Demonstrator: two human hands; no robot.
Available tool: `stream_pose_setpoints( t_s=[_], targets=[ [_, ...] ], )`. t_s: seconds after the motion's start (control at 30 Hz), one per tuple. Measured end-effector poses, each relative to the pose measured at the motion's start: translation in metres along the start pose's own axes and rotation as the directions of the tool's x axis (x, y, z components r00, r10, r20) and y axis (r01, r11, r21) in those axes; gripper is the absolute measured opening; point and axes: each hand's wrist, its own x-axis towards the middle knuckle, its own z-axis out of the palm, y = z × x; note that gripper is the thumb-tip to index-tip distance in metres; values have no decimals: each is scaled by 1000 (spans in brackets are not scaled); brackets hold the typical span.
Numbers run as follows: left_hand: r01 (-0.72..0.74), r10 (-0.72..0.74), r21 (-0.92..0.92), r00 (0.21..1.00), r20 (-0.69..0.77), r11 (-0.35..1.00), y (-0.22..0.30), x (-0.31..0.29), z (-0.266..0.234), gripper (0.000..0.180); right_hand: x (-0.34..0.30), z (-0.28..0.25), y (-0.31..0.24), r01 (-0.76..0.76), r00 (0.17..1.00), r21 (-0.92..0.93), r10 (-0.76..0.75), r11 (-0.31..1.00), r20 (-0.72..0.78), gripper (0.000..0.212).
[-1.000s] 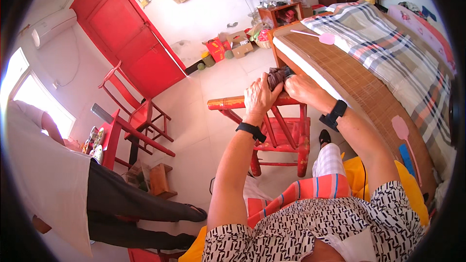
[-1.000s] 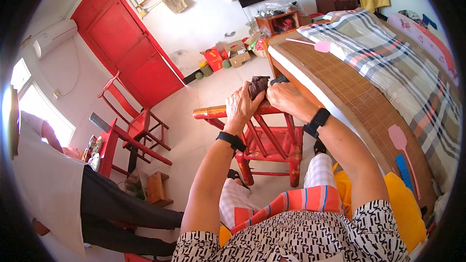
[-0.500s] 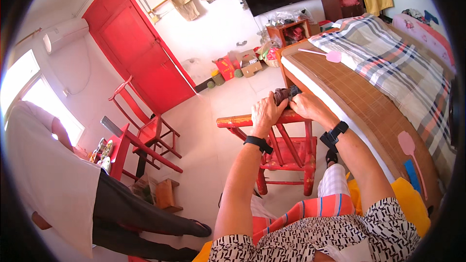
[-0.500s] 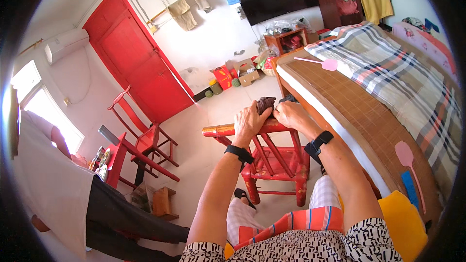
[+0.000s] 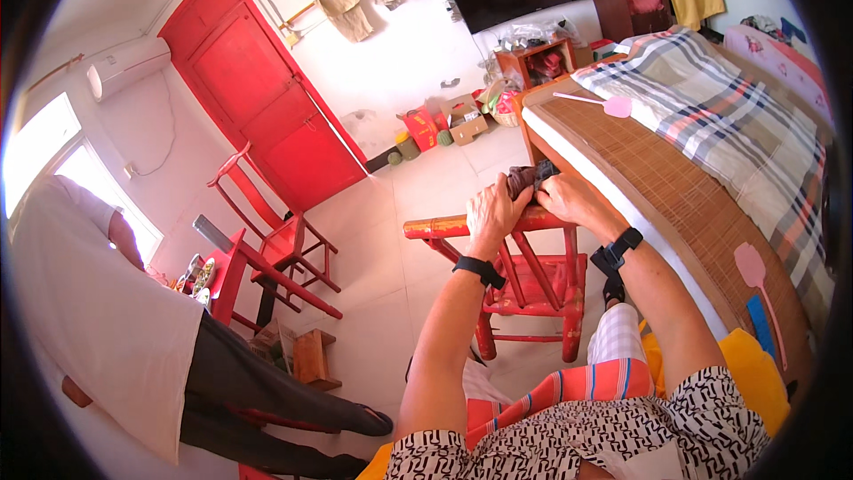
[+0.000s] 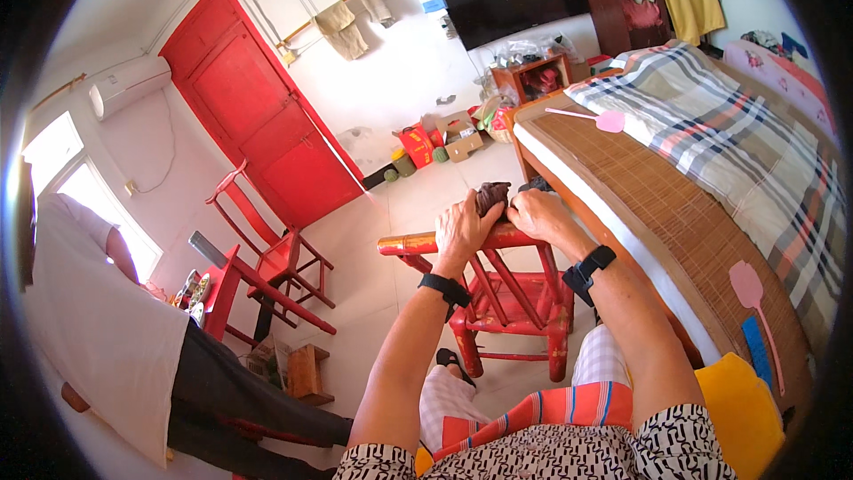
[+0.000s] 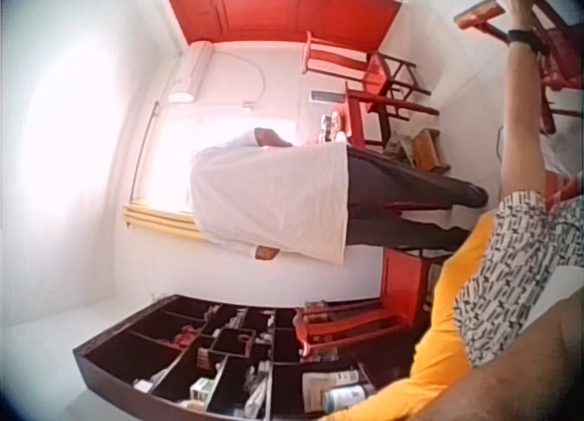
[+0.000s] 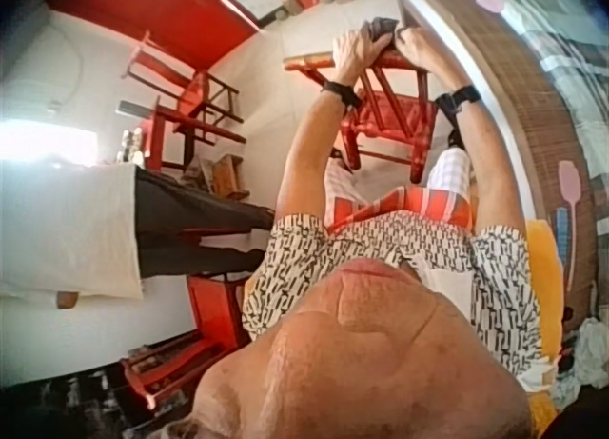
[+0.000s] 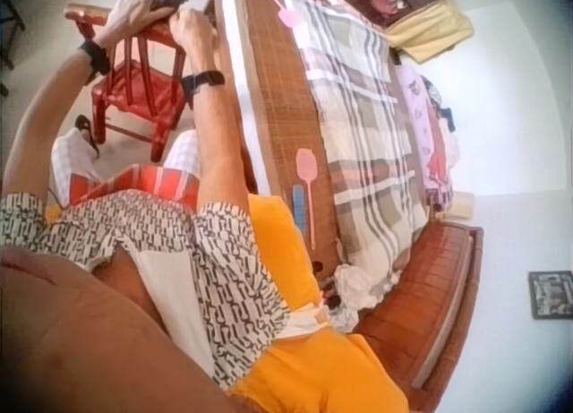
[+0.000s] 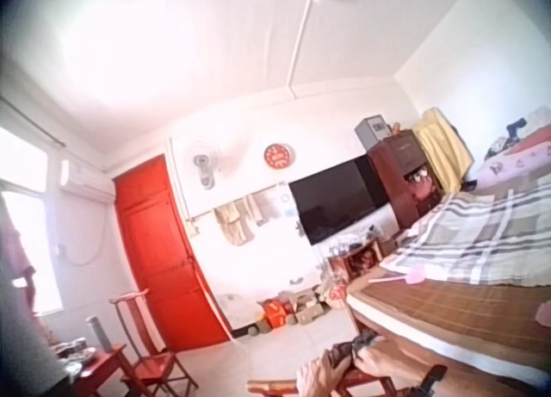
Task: The person wipes the backrest and legs of a red wooden chair with a brown cloth.
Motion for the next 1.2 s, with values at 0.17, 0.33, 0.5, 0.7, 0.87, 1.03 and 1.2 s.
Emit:
stream_pose_setpoints(
  t_s=[0.17, 0.33, 0.5, 0.7, 0.87, 1.03, 1.2],
  targets=[
    [-5, 5, 20, 1000, -10, 1000, 2, -3, 2, 50, -2, 5, 6, -23, 999, -11, 23, 1000, 22, 34],
    [79, -83, 48, 994, 69, 996, 12, 1, -7, 54, 3, 22, 21, 90, 992, 30, -87, 995, -93, 31],
    [84, -76, -78, 992, 104, 993, -9, -2, -7, 53, 2, 12, -3, 114, 991, 128, -104, 985, -79, 27],
    [22, -22, -5, 993, 114, 1000, 7, 7, 1, 51, -2, 15, 12, 42, 994, 183, -23, 982, -103, 27],
    [50, -67, 145, 991, 117, 988, -19, 1, 2, 56, 10, 32, -11, -98, 994, 161, 105, 982, -33, 24],
    [-36, 24, 78, 987, 156, 996, -30, 25, 23, 69, 25, 40, 9, -100, 976, 109, 119, 989, -181, 21],
    [-90, 88, 10, 987, 136, 996, -45, 34, 20, 70, 36, 44, 2, -124, 989, 115, 132, 986, -66, 23]
  ],
)
